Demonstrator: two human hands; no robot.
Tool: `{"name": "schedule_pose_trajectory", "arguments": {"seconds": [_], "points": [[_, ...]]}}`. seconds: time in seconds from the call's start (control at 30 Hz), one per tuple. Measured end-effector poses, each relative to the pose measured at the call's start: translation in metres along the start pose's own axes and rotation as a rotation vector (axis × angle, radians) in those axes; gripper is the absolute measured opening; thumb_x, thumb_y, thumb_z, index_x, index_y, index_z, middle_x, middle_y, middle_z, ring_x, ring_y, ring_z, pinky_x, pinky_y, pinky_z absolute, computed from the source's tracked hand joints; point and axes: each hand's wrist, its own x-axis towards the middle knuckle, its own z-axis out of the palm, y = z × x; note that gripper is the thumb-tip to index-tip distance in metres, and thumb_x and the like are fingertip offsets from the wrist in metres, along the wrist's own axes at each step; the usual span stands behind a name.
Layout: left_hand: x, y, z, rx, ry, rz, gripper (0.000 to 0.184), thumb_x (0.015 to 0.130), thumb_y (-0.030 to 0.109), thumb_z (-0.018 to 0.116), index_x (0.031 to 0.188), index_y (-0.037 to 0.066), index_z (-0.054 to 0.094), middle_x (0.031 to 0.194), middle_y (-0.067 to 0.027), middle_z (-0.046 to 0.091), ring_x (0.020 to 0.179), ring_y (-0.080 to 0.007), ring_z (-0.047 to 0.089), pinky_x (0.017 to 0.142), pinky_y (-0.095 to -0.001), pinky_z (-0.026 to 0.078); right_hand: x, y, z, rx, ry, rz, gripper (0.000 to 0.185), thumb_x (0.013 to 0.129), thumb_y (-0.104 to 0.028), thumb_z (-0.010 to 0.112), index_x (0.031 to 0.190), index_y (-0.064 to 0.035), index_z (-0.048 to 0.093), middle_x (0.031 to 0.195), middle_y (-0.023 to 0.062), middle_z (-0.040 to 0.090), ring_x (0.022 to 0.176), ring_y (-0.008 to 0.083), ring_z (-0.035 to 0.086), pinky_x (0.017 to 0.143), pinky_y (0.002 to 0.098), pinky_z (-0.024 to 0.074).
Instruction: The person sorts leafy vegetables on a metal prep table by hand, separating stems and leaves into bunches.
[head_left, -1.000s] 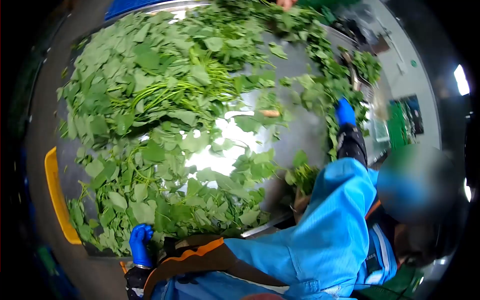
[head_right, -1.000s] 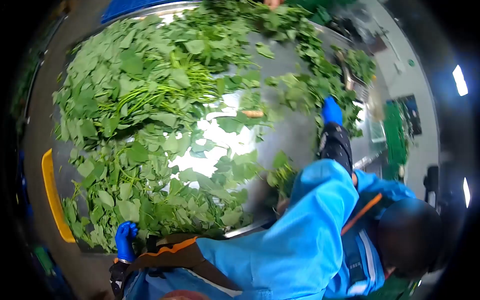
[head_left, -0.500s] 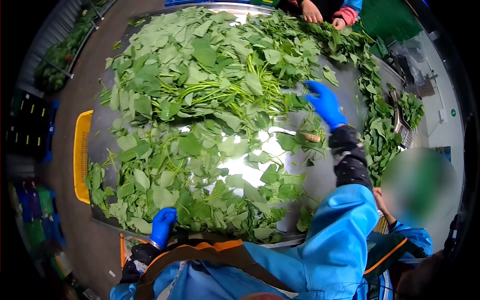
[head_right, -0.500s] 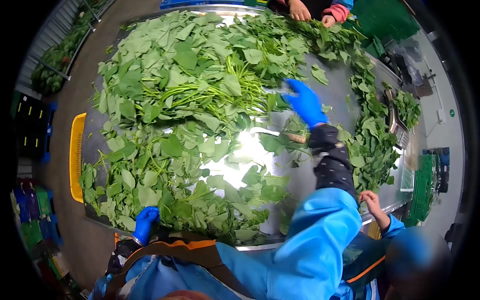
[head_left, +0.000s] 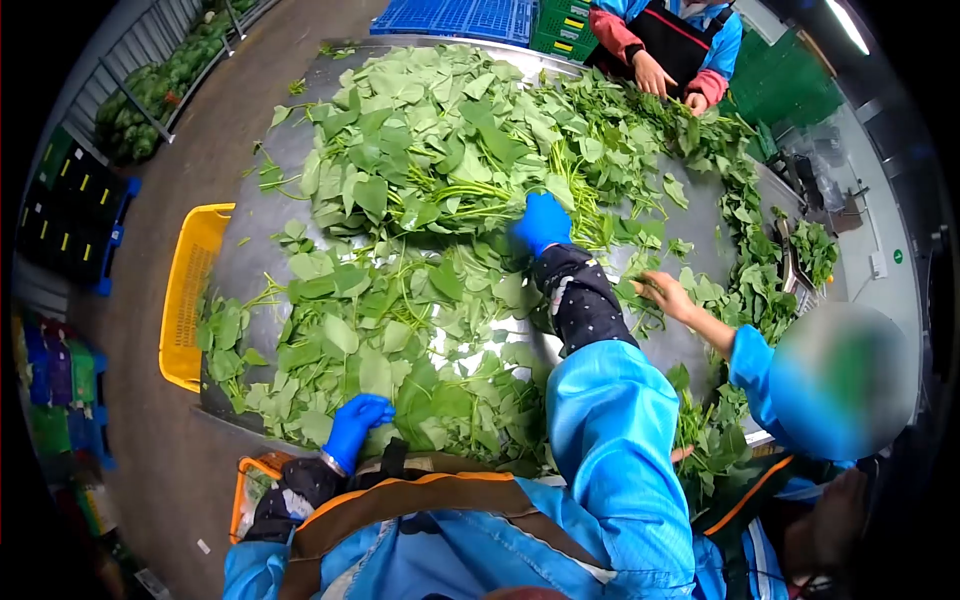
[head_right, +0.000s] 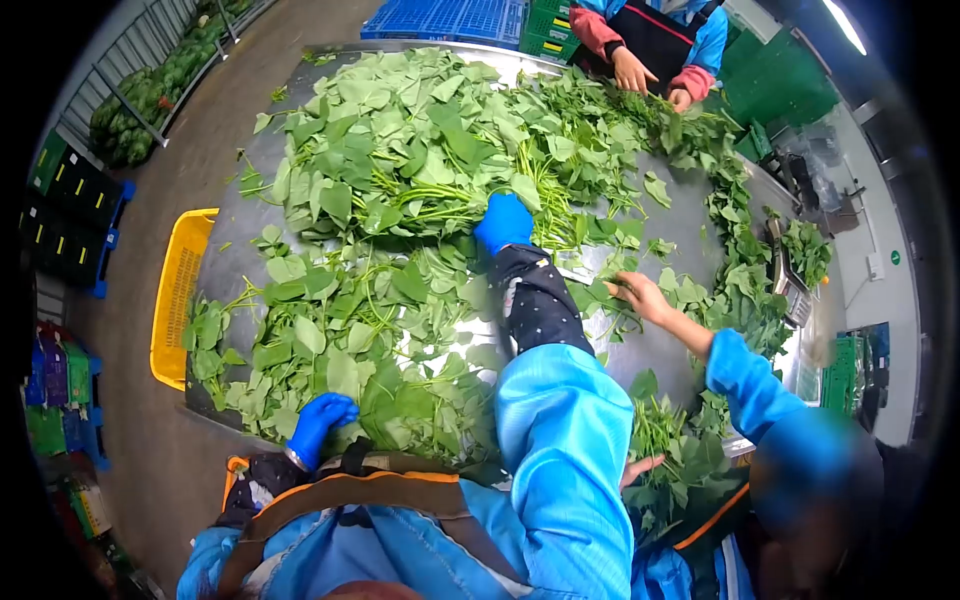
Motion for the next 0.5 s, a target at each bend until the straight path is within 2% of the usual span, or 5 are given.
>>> {"name": "schedule_pose_trajectory", "arguments": {"seconds": [0.23,0.3,0.33,0.43,0.5], "points": [[0.052,0.097,0.067,-0.013,-0.580,0.177,0.047,0.091,0.030,0.045,0.131,0.009,0.033,0.128,-0.0083,0.043,0.114,-0.0192,0.044,0.095,-0.0319,0.034,-0.078,-0.064,-0.052,0.180,0.152,0.012,0.043,0.058,-0.023,0.068,0.094,-0.0050,0.054,0.082,0.0166,0.057,0.079,0.0353,0.055,0.065,0.0422,0.0440],[0.091,0.097,0.095,-0.477,-0.592,-0.090,0.046,0.091,0.032,0.043,0.132,0.013,0.032,0.132,-0.0105,0.038,0.117,-0.0229,0.042,0.098,-0.0356,0.032,-0.124,-0.094,-0.044,0.163,0.294,-0.068,0.039,0.059,-0.015,0.066,0.094,-0.0044,0.053,0.081,0.0170,0.056,0.077,0.0361,0.054,0.064,0.0417,0.0432],[0.096,0.113,0.109,-0.611,-0.937,-0.138,0.047,0.090,0.036,0.044,0.129,0.010,0.036,0.129,-0.0119,0.042,0.116,-0.0242,0.042,0.099,-0.0378,0.032,-0.147,-0.106,-0.036,0.135,0.428,-0.172,0.037,0.060,-0.012,0.064,0.095,-0.0043,0.053,0.082,0.0171,0.055,0.077,0.0363,0.054,0.064,0.0415,0.0428],[0.174,0.058,0.080,-0.949,-1.025,-0.336,0.042,0.088,0.039,0.045,0.113,0.007,0.050,0.115,-0.0129,0.052,0.106,-0.0258,0.049,0.091,-0.0397,0.039,-0.189,-0.121,-0.033,0.476,0.135,-0.242,0.040,0.065,-0.005,0.061,0.104,-0.0050,0.054,0.099,0.0149,0.056,0.091,0.0347,0.053,0.078,0.0399,0.0434],[0.146,0.061,0.071,-0.884,-0.705,-0.128,0.035,0.088,0.040,0.044,0.101,0.009,0.054,0.098,-0.0102,0.058,0.092,-0.0278,0.054,0.088,-0.0419,0.042,-0.209,-0.111,-0.043,0.712,0.040,-0.272,0.042,0.069,-0.010,0.064,0.110,-0.0080,0.055,0.113,0.0112,0.055,0.101,0.0300,0.053,0.087,0.0369,0.0425]]}}
